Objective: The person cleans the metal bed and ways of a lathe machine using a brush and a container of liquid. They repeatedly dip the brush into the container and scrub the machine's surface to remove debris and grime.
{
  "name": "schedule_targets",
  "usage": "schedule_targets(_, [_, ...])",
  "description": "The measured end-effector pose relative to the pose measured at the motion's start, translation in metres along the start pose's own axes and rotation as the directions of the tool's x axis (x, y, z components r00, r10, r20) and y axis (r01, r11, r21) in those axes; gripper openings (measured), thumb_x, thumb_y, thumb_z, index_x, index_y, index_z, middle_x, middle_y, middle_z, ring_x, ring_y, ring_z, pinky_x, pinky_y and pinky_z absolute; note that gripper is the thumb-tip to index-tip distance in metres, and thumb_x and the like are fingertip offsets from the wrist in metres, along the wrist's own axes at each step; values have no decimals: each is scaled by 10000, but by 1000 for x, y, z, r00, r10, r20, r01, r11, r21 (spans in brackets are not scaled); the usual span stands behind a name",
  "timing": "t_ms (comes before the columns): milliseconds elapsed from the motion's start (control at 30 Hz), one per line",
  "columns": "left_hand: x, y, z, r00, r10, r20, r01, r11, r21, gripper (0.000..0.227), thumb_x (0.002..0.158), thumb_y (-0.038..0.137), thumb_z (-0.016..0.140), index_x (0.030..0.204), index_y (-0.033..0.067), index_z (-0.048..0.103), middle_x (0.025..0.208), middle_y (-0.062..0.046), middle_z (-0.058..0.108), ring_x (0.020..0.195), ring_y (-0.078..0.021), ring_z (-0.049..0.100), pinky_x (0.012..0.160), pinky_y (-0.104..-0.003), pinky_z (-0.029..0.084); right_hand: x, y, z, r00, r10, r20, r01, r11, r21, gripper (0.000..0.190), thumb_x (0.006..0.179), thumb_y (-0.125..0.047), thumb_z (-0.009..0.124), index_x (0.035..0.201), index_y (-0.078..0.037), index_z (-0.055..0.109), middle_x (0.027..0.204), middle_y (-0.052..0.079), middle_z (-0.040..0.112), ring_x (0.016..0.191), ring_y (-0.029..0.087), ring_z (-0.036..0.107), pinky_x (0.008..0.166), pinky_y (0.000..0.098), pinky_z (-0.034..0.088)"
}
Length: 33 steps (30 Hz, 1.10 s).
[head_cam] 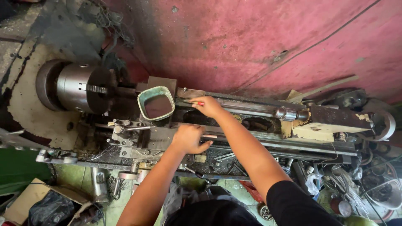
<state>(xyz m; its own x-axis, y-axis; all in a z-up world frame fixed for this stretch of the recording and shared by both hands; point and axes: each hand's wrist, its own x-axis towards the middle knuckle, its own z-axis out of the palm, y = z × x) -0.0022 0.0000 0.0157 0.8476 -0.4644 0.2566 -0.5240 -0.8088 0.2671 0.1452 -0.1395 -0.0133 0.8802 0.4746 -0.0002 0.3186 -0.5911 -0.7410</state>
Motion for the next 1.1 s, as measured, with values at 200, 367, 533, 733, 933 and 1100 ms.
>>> schedule_targets(200, [1,-1,-2,1000,-9,11,10,1000,-22,545,686,743,571,777,211,647,664,-20,643,673,-271,724,584,-424,586,-11,-4,-28,995,90,46,-88,995,-43,236,910,-284,726,1132,-341,786,1214,32,747,1221,330,636,1066,471,503])
schedule_targets(367, [1,-4,3,1000,0,15,0,1000,-18,544,697,753,556,794,227,654,670,-1,656,674,-255,728,584,-401,587,-33,4,-63,988,150,32,-148,987,-60,232,909,-268,732,1133,-296,788,1218,56,752,1234,349,635,1067,482,497])
schedule_targets(533, [2,-5,-1,1000,3,31,-2,1000,-28,555,726,759,529,795,223,655,689,-8,672,687,-262,733,594,-405,589,-48,26,-84,969,249,12,-246,962,-118,194,928,-282,734,1111,-281,799,1215,46,757,1230,333,646,1087,456,483])
schedule_targets(733, [6,-3,-11,996,-21,83,26,997,-66,534,731,719,567,797,197,664,700,-23,683,690,-284,735,596,-427,589,-54,31,-101,925,353,-138,-354,935,18,191,921,-320,735,1101,-320,799,1218,5,754,1257,289,627,1089,424,467])
schedule_targets(933, [11,0,-27,978,-30,205,58,990,-132,528,764,682,580,806,166,683,741,-78,703,737,-342,743,640,-484,594,-33,52,-39,779,486,-396,-257,824,505,156,819,-223,813,974,-204,830,906,81,782,848,207,746,726,347,611])
schedule_targets(1100, [12,2,-31,967,-55,249,88,988,-125,542,784,695,557,824,172,694,768,-72,709,764,-338,747,671,-472,596,-30,89,-21,714,648,-266,-306,630,714,83,815,-176,793,888,-145,766,815,156,757,677,214,754,514,350,621])
